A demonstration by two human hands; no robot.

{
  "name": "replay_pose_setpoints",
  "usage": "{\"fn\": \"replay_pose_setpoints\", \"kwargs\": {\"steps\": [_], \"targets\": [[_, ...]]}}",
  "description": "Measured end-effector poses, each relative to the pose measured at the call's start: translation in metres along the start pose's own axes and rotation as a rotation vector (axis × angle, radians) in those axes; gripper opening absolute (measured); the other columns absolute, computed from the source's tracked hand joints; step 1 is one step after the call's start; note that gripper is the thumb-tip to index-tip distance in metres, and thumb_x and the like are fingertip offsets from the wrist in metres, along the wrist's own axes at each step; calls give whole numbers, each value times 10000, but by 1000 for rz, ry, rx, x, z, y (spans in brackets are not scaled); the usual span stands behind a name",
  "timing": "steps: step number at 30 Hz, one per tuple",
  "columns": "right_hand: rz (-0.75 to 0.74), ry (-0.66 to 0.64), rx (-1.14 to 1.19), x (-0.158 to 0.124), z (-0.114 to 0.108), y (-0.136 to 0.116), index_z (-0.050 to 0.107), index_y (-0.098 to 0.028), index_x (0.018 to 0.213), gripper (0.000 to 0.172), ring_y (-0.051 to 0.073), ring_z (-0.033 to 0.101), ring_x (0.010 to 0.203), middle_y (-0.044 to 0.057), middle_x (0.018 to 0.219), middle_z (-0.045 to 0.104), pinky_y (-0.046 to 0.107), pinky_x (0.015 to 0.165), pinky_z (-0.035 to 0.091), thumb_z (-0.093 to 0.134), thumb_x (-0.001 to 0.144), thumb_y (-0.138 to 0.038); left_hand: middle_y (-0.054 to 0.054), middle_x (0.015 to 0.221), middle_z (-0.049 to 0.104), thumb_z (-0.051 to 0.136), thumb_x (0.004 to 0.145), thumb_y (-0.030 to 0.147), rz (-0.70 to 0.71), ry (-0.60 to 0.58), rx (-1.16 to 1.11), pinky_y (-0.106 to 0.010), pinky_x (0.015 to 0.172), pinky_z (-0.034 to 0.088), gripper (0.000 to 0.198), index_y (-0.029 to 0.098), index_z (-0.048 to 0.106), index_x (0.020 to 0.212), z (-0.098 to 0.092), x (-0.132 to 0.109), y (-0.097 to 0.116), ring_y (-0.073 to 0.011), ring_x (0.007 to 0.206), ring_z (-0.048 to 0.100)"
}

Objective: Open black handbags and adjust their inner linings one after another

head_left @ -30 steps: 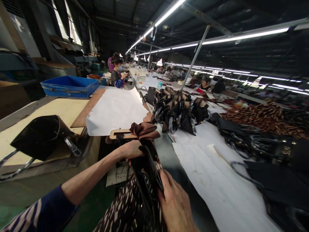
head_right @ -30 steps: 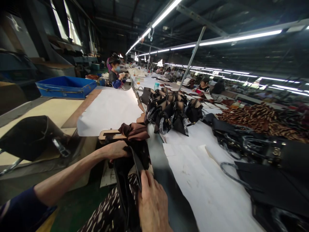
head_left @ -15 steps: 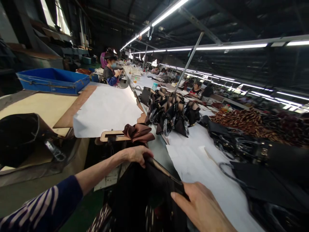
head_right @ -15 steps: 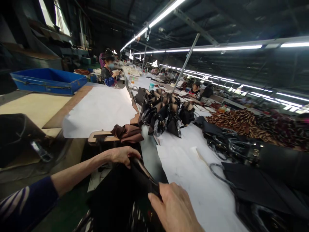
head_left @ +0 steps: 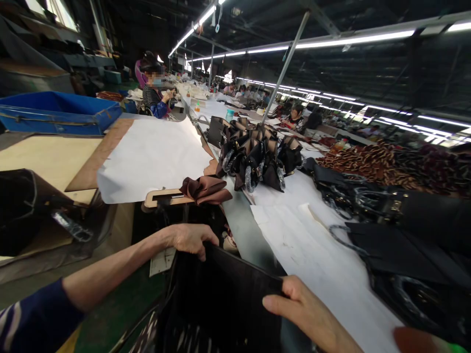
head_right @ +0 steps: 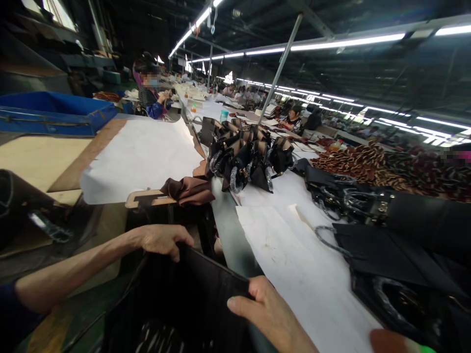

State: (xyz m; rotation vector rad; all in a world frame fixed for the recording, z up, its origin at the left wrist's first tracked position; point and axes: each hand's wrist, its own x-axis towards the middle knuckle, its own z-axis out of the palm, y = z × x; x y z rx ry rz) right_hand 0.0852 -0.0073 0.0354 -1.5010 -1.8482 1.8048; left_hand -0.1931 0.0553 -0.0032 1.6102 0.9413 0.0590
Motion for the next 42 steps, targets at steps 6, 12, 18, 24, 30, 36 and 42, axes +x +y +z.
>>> {"fn": "replay_pose_setpoints", "kwargs": {"steps": [6,12,18,24,30,36,42], "targets": [[-18,-18,-11,8,3,14,612,-131,708,316,100,398,558,-21,591,480,202,558,367,561,758,-438,6,1038,591,666,615,139,200,266,176,-239,785,374,551,249,531,1137,22,-9,3,-200,943,517],[-34,-25,9,1,1,18,615,-128,720,358,108,421,591,-11,624,508,200,567,374,566,762,-480,19,979,592,677,649,81,403,275,123,-223,808,377,310,197,597,925,25,0,9,-159,912,523],[-76,15,-43,-8,8,15,605,-134,723,323,100,349,579,-19,608,449,203,551,347,538,800,-440,13,921,608,684,672,58,447,257,72,-209,834,386,237,173,641,875,26,3,12,-146,903,546],[-91,37,-88,-10,10,16,559,-136,681,292,97,311,576,-25,596,386,210,516,299,514,816,-391,-16,894,599,674,730,150,463,278,148,-214,765,400,42,138,638,750,30,5,12,-139,823,545],[-73,66,-152,-14,10,16,426,-167,621,283,91,289,567,-36,597,311,227,496,237,483,830,-349,-23,918,616,621,775,192,419,282,72,-221,757,399,72,134,616,733,32,4,9,-143,826,549],[-32,173,-378,-14,10,15,307,-183,567,414,84,282,507,-41,541,282,241,453,204,397,862,-459,-22,880,631,632,731,247,297,317,19,-230,736,404,117,135,607,710,34,6,11,-158,801,555],[-21,241,-425,-15,13,16,279,-190,570,436,89,279,516,-39,551,264,238,457,209,371,856,-506,-8,736,620,649,670,286,157,383,-23,-217,641,404,155,134,634,700,38,10,15,-149,702,541]]}}
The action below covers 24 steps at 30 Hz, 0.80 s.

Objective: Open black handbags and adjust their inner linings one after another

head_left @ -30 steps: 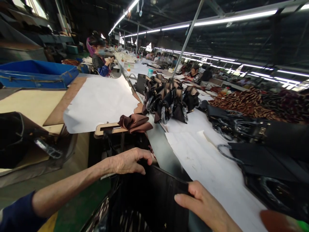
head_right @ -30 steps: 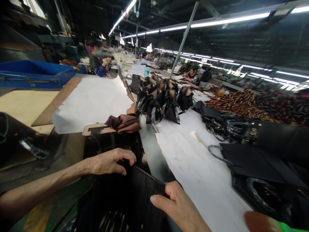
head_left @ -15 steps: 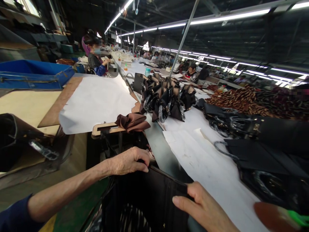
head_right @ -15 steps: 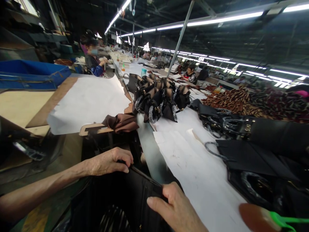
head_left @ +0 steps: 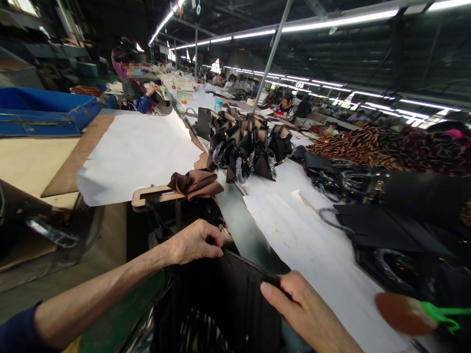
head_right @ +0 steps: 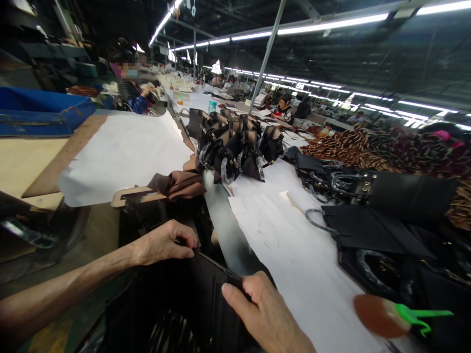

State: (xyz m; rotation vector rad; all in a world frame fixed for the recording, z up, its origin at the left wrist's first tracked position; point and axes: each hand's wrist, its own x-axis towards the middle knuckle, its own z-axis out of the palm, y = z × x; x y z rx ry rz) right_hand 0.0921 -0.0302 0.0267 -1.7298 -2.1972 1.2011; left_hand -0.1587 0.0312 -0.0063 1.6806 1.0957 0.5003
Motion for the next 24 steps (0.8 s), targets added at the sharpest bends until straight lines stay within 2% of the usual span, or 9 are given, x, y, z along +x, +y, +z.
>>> {"fn": "replay_pose_setpoints", "kwargs": {"steps": [3,8,13,20,24], "targets": [[14,10,-26,-2,-1,0,286,-187,561,440,94,311,525,-35,553,285,237,471,228,365,857,-503,-4,711,614,646,665,281,3,20,10,-210,624,400,147,135,638,682,3,2,1,-145,687,540],[-21,-69,12,-2,-5,0,265,-185,555,443,80,267,485,-46,519,249,244,446,193,340,875,-482,12,679,609,650,655,231,-16,35,55,-199,593,376,105,133,621,674,3,2,6,-125,649,528],[-43,-86,58,-2,-6,1,260,-187,562,432,81,257,493,-45,531,244,244,444,191,364,875,-466,5,709,613,658,656,236,6,23,48,-207,621,387,123,129,602,635,2,1,8,-136,678,537],[-51,-81,77,-2,-5,4,271,-190,569,461,84,264,489,-41,533,253,249,442,194,336,869,-534,11,713,606,666,658,225,51,19,55,-207,617,373,143,129,568,619,2,3,5,-128,670,524],[-22,-71,-4,-1,-5,9,295,-187,567,488,88,264,487,-39,529,255,255,451,191,327,852,-583,22,701,590,655,662,190,63,-8,46,-203,604,354,131,130,550,613,0,1,7,-117,661,511]]}}
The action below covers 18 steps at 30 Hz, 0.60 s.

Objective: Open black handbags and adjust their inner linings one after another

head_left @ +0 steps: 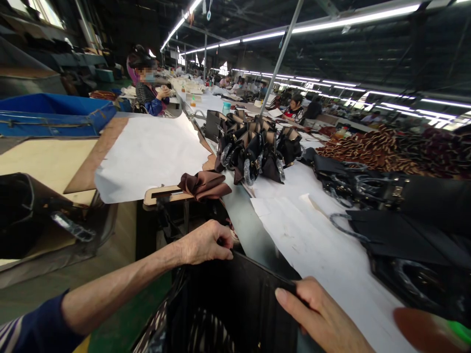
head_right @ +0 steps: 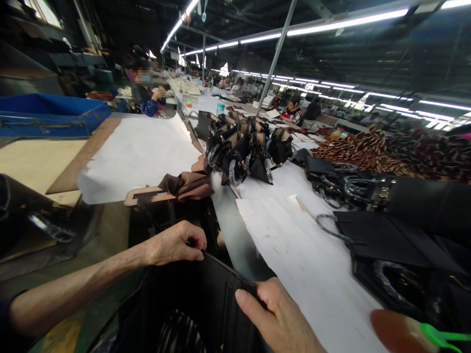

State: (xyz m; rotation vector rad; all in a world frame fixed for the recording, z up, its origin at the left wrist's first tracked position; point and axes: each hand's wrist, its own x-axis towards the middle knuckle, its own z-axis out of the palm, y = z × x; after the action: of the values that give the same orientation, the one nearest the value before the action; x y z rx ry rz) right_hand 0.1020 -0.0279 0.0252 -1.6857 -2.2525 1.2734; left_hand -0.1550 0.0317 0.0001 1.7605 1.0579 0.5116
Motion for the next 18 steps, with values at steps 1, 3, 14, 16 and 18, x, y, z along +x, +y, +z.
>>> {"fn": "replay_pose_setpoints", "kwargs": {"steps": [1,3,14,16,18], "targets": [[10,10,-22,0,0,2,303,-187,568,495,89,265,488,-38,530,257,257,454,192,323,847,-596,23,703,586,651,663,184,9,-7,-3,-202,604,351,129,130,546,611,-1,0,1,-116,662,507],[29,22,-47,1,0,4,314,-186,570,507,92,267,492,-35,531,265,259,456,193,314,841,-614,27,705,579,644,664,174,25,-17,-4,-202,605,346,131,131,535,605,-2,-1,2,-112,663,499],[15,-47,57,2,-6,4,342,-184,586,488,88,265,509,-39,550,282,236,465,231,368,834,-603,50,657,516,654,633,178,-36,-14,-71,-195,552,326,144,146,550,727,-3,4,5,-101,618,446],[12,-15,134,3,-6,7,383,-178,578,482,85,269,502,-43,536,298,230,461,237,412,821,-593,36,725,554,627,645,172,-17,-87,-105,-194,583,350,185,153,592,826,-6,6,7,-112,661,471],[9,4,200,4,-5,9,449,-165,572,472,83,280,494,-44,515,327,223,457,248,455,804,-577,27,723,569,597,665,185,-22,-180,-101,-194,602,361,180,157,638,839,-10,6,9,-120,676,476]]}}
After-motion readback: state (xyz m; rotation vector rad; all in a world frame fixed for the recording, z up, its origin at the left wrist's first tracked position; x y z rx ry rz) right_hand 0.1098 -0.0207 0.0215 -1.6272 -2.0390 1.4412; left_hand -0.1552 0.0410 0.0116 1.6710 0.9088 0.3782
